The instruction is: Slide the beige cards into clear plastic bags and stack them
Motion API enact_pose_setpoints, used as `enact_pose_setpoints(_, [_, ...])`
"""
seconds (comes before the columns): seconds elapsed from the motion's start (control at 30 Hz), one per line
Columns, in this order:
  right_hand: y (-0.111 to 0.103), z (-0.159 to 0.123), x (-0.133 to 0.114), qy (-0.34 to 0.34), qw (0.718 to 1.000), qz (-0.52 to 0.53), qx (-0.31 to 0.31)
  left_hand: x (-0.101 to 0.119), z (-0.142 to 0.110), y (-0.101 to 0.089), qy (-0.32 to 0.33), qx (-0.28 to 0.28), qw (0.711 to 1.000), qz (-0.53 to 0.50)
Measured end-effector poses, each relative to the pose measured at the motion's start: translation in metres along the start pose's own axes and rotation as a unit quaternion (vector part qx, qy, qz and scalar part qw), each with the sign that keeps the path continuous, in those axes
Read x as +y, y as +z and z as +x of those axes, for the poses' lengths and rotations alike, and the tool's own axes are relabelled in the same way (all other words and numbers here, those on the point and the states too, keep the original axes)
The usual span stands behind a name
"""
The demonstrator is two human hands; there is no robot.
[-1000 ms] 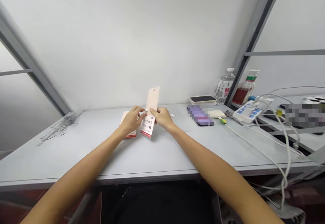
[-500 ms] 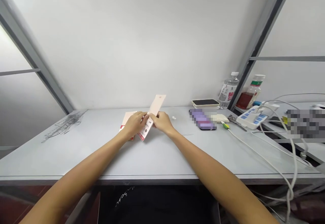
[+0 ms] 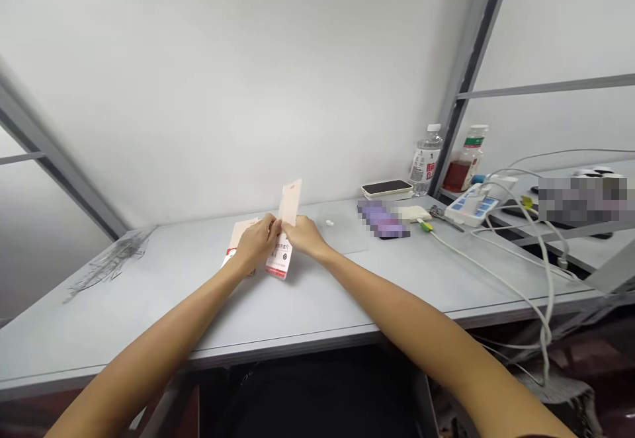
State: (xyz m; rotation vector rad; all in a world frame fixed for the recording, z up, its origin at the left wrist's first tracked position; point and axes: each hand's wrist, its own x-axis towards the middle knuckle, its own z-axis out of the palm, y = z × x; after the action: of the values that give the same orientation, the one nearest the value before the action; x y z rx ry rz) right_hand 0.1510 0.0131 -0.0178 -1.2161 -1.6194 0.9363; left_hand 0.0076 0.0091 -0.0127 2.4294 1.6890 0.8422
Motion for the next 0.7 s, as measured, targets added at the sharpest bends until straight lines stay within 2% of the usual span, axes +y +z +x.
enact_pose_setpoints(0.1, [-0.001,0.003,0.004,0.01,0.999,-0.022,0.026,-0.004,0.003,0.0,0.018,-0.023,0.998,-0.049])
enact_pose_setpoints(0.2, [-0.002,0.004,0.005,0.002,0.999,-0.039,0.025,-0.005,0.003,-0.001,0.019,-0.025,0.998,-0.047])
enact_pose_setpoints(0.33, [0.0,0.001,0.002,-0.037,0.999,-0.025,-0.005,0.003,-0.001,-0.002,-0.04,-0.013,0.999,-0.021])
enact_pose_setpoints(0.43, [0.002,-0.001,0.001,-0.043,0.999,-0.024,-0.002,0.008,-0.005,-0.002,-0.075,-0.01,0.997,-0.035])
enact_pose_setpoints(0.57, [0.0,-0.001,0.001,-0.041,0.999,-0.008,-0.005,0.007,-0.008,-0.001,-0.05,-0.012,0.992,-0.115])
enact_pose_setpoints(0.7, [-0.003,-0.001,-0.002,-0.036,0.999,0.018,-0.024,0.0,-0.006,0.0,-0.029,-0.003,0.973,-0.227])
